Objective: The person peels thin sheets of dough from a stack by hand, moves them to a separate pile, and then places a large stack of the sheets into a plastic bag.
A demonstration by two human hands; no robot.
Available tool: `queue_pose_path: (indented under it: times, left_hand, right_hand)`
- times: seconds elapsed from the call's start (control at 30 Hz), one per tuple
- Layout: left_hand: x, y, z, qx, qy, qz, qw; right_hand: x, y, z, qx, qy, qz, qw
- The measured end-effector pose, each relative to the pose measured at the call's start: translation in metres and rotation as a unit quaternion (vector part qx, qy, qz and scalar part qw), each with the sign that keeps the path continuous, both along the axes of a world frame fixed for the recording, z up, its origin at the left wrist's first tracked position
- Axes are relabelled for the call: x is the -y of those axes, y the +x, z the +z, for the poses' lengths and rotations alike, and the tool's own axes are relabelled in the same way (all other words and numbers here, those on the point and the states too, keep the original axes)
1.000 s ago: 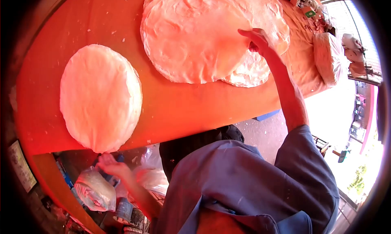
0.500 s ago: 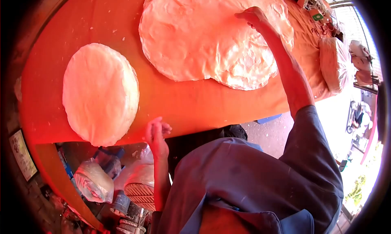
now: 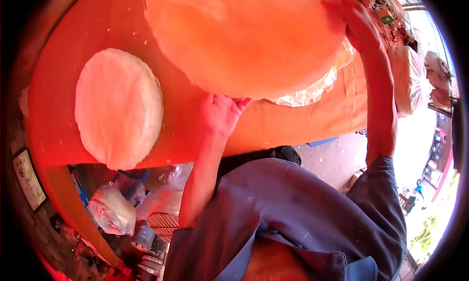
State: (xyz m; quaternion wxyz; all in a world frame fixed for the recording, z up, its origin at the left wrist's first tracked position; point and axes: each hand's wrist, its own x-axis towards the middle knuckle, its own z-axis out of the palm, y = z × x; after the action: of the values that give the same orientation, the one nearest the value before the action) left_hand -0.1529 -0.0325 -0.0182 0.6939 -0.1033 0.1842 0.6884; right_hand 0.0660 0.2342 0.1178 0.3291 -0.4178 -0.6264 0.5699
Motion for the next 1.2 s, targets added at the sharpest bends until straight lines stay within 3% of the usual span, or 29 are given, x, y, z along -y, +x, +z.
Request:
queue_pose_path:
  times: [0.07, 0.1, 0.13, 0.17, 0.2, 0.27, 0.3, 0.33, 0.4, 0.47, 0.57, 0.67, 0.77, 0.87, 1.0, 1.13, 1.2]
  left_hand:
    - [-0.011, 0.005, 0.006, -0.014, -0.023, 0.018, 0.999]
    - [-0.012, 0.006, 0.001, -0.004, -0.012, 0.012, 1.0]
    - [-0.017, 0.007, -0.006, 0.006, 0.003, 0.006, 1.0]
    - [-0.016, 0.005, -0.028, -0.015, 0.056, -0.014, 0.998]
    - [-0.021, 0.005, -0.024, -0.058, 0.021, -0.017, 0.998]
    - [-0.032, 0.01, -0.01, -0.142, -0.052, -0.027, 0.988]
    - [-0.034, 0.011, -0.014, -0.163, -0.028, -0.026, 0.986]
    - [-0.038, 0.012, -0.006, -0.173, -0.015, -0.019, 0.985]
    - [-0.047, 0.016, 0.017, -0.191, 0.013, -0.004, 0.981]
    - [-0.05, 0.013, 0.012, -0.194, 0.034, 0.005, 0.98]
    - [-0.058, 0.011, 0.005, -0.196, 0.024, 0.025, 0.98]
    - [-0.06, 0.008, -0.002, -0.205, 0.006, 0.014, 0.979]
    - [-0.056, 0.004, -0.031, -0.248, -0.059, 0.009, 0.967]
    - [-0.058, 0.001, -0.018, -0.175, -0.012, -0.017, 0.984]
    - [-0.055, -0.001, 0.013, -0.123, 0.089, -0.015, 0.988]
    - [-0.058, 0.0, 0.005, -0.199, 0.019, -0.019, 0.98]
    - [-0.06, -0.001, 0.004, -0.184, 0.026, -0.009, 0.983]
  right_hand:
    - [-0.007, 0.025, -0.034, 0.124, -0.084, -0.021, 0.989]
    - [-0.016, 0.038, -0.064, 0.189, -0.064, -0.038, 0.979]
    - [-0.018, 0.043, -0.072, 0.421, 0.033, -0.018, 0.906]
    - [-0.007, 0.041, -0.081, 0.466, 0.233, -0.049, 0.852]
    - [0.017, 0.033, -0.085, 0.491, 0.417, -0.076, 0.761]
    - [0.067, -0.009, -0.061, 0.394, 0.315, -0.031, 0.863]
    - [0.084, -0.022, -0.061, 0.341, 0.304, 0.062, 0.887]
    - [0.098, -0.033, -0.071, 0.275, 0.309, 0.137, 0.9]
    - [0.122, -0.049, -0.074, 0.22, 0.336, 0.187, 0.897]
    - [0.119, -0.052, -0.078, 0.226, 0.311, 0.186, 0.904]
    - [0.105, -0.045, -0.073, 0.188, 0.177, 0.174, 0.95]
    - [0.1, -0.045, -0.082, 0.202, 0.238, 0.175, 0.934]
    - [0.107, -0.055, -0.082, 0.218, 0.303, 0.106, 0.922]
    - [0.106, -0.062, -0.051, 0.232, 0.43, -0.003, 0.873]
    - [0.135, -0.066, -0.091, 0.226, 0.401, 0.137, 0.877]
    - [0.137, -0.058, -0.111, 0.279, 0.444, 0.102, 0.845]
    - [0.119, -0.055, -0.115, 0.289, 0.454, 0.103, 0.837]
